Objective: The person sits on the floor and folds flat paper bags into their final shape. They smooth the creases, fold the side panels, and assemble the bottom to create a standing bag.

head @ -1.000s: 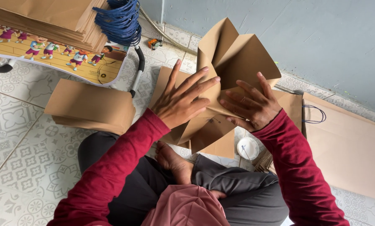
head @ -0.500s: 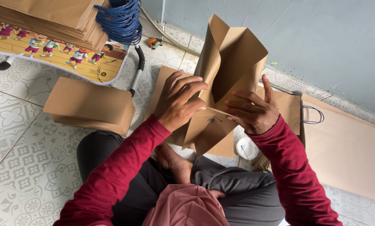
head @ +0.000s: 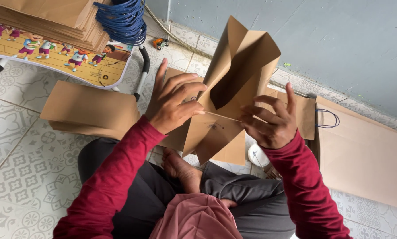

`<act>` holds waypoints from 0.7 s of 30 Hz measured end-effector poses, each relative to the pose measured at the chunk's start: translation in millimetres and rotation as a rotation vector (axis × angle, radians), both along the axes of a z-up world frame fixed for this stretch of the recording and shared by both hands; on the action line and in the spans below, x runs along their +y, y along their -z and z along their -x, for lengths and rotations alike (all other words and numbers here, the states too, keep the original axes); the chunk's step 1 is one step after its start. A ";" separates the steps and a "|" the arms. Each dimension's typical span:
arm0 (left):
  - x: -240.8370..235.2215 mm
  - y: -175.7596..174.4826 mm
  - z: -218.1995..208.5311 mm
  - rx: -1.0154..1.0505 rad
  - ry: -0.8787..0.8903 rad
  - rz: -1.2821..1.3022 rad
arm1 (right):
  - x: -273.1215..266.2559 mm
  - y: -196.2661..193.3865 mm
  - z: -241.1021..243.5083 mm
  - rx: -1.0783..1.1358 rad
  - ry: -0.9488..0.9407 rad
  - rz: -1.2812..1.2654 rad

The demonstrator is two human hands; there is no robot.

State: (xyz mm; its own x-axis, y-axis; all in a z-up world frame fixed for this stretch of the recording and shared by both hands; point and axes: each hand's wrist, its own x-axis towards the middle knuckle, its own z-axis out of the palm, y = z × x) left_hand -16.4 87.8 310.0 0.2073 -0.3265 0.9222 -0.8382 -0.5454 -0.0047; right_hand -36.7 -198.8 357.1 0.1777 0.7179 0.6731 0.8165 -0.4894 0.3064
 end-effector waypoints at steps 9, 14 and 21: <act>-49.8 9.1 20.9 0.129 0.036 -0.033 | 6.7 6.6 9.5 0.059 0.056 -0.058; -42.3 9.2 20.3 0.134 0.053 -0.022 | -19.7 -17.2 -14.1 0.073 0.009 0.089; -63.0 8.7 26.5 0.197 0.167 0.008 | -20.2 -28.4 -22.6 0.099 -0.043 0.130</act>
State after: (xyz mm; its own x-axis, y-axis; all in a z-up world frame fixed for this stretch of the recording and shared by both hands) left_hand -42.9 24.8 301.3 0.3273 -0.3644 0.8718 -0.9009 -0.3986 0.1716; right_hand -14.1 -219.0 385.4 0.2055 0.8060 0.5551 0.8653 -0.4146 0.2817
